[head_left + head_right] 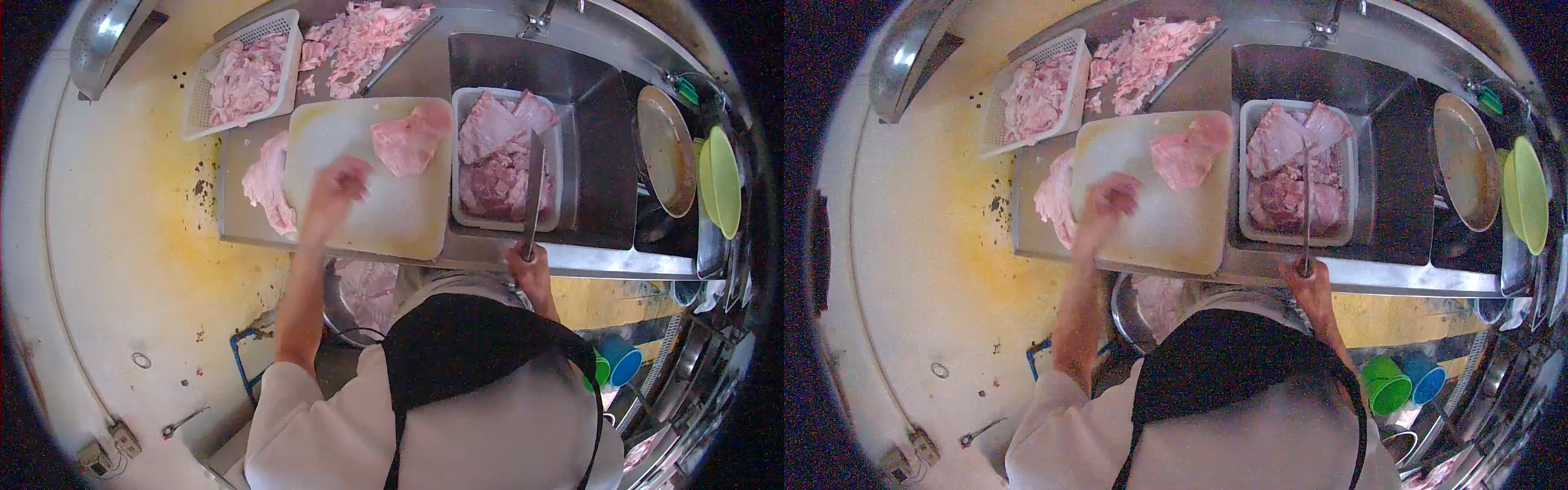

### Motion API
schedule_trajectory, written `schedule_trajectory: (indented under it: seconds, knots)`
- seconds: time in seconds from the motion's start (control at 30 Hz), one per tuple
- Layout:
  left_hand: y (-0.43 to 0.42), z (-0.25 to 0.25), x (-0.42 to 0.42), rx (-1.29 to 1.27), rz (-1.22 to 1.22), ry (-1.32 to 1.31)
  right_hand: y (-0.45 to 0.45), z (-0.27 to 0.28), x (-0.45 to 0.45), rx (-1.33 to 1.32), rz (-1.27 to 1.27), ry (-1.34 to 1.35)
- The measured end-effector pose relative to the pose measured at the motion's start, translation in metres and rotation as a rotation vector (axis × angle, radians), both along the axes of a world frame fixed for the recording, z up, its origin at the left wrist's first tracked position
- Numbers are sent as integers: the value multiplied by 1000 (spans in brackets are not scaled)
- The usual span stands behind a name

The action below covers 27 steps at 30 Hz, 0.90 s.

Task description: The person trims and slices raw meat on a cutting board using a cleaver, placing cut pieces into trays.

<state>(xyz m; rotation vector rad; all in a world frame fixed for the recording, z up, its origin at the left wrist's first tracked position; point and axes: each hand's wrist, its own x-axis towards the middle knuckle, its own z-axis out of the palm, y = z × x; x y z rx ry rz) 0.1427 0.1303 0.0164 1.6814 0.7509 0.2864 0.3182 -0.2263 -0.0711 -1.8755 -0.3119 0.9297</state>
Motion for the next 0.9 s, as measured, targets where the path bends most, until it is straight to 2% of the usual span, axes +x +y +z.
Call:
schedule_trajectory:
  seconds: [0.07,0.1,0.17,0.27,0.33,0.37,0.43,0.47,0.53,0.57,0.63,0.77,0.87,0.9]
  knots:
    - [41,50,4,197,100,-115,5,-2,4,21,24,-121]
    - [42,87,15,194,210,-126,5,-9,7,42,28,-177]
    - [76,103,20,129,205,-367,6,-9,12,59,45,-206]
    - [142,88,49,-120,60,-650,9,3,17,29,41,-111]
    - [163,59,102,317,217,-448,7,0,15,-23,-2,-31]
    - [183,30,120,531,244,-241,0,-8,8,80,-63,-20]
    - [215,-56,143,860,85,163,-3,-18,5,218,-129,-51]
    - [214,-86,152,929,-5,190,0,-16,10,247,-131,-87]
    - [191,-117,173,1004,-62,74,2,17,12,97,-6,-200]
    - [178,-125,181,1086,-76,169,4,23,16,51,42,-263]
    - [163,-136,195,1249,-92,356,4,26,14,14,-15,-272]
    - [163,-138,210,1199,-188,528,2,16,20,-221,19,-256]
    - [170,-124,219,1073,-170,617,2,-3,23,-154,95,-317]
    - [174,-122,216,1012,-137,604,4,-19,24,34,89,-508]
